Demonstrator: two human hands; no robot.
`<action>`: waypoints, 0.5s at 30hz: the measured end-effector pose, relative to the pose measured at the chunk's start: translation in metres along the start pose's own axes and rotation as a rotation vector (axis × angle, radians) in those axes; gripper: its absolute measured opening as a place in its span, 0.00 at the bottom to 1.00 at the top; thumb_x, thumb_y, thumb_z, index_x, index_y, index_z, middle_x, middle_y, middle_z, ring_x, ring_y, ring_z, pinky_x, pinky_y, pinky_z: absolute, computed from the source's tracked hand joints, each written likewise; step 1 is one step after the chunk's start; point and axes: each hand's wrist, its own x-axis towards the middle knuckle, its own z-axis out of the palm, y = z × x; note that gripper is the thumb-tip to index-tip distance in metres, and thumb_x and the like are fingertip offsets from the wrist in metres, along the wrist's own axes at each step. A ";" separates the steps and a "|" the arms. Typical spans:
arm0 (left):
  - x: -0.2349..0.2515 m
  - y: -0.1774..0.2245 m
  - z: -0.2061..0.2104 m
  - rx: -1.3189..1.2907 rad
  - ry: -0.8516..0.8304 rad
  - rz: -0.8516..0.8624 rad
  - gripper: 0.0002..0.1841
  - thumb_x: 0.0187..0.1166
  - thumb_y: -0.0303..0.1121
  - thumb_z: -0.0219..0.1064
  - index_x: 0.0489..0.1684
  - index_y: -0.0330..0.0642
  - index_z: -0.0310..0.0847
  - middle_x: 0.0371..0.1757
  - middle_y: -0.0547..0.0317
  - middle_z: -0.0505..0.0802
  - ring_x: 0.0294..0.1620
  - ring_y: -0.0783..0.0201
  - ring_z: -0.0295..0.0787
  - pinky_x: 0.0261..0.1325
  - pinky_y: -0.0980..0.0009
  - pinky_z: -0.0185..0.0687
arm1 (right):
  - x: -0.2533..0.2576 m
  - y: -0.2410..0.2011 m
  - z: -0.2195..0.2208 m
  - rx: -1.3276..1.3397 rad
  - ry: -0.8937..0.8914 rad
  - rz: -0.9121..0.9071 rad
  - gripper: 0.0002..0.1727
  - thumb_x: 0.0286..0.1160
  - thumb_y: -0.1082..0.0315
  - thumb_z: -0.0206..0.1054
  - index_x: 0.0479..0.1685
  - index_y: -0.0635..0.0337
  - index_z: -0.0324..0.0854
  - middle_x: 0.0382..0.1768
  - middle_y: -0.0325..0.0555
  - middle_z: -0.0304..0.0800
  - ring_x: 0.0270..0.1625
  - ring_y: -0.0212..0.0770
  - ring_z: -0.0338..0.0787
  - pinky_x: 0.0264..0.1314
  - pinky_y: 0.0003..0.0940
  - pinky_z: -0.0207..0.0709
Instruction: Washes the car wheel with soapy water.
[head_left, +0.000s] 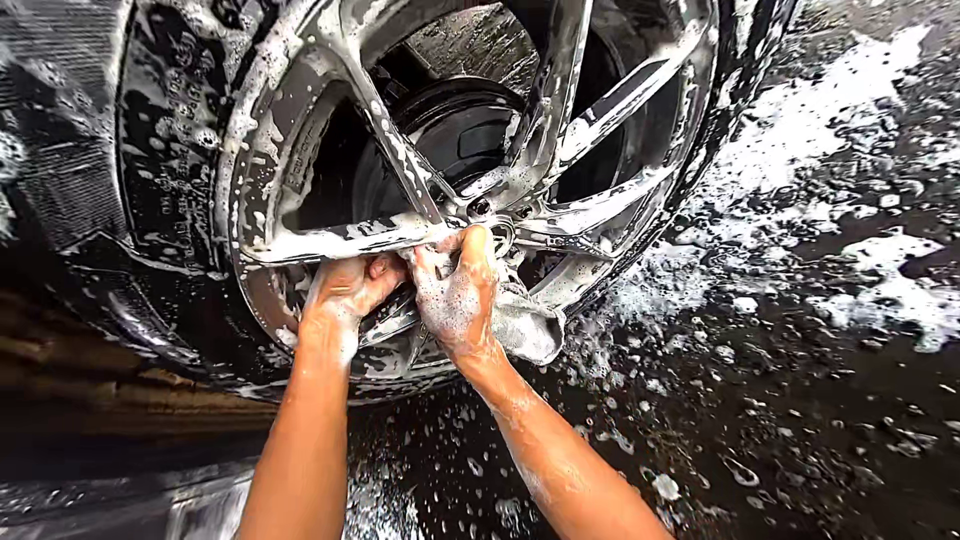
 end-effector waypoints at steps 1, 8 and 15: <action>0.000 0.000 0.001 0.000 -0.001 -0.003 0.25 0.90 0.28 0.39 0.16 0.52 0.73 0.11 0.72 0.75 0.10 0.79 0.68 0.18 0.85 0.71 | 0.002 -0.001 -0.003 0.000 -0.034 0.016 0.13 0.65 0.65 0.75 0.35 0.65 0.78 0.38 0.54 0.80 0.39 0.47 0.84 0.38 0.37 0.79; 0.004 -0.003 -0.008 0.330 -0.179 0.042 0.23 0.75 0.13 0.50 0.19 0.52 0.82 0.15 0.75 0.84 0.15 0.82 0.75 0.28 0.86 0.79 | 0.015 0.006 -0.021 0.070 -0.193 0.004 0.17 0.64 0.65 0.79 0.39 0.65 0.77 0.38 0.53 0.80 0.38 0.46 0.83 0.36 0.38 0.77; 0.005 -0.021 -0.021 0.530 -0.252 0.325 0.15 0.77 0.19 0.64 0.46 0.56 0.85 0.37 0.77 0.92 0.34 0.81 0.86 0.41 0.81 0.86 | 0.028 0.002 -0.031 0.085 -0.349 0.084 0.16 0.67 0.65 0.78 0.36 0.64 0.75 0.39 0.53 0.78 0.41 0.47 0.81 0.39 0.41 0.76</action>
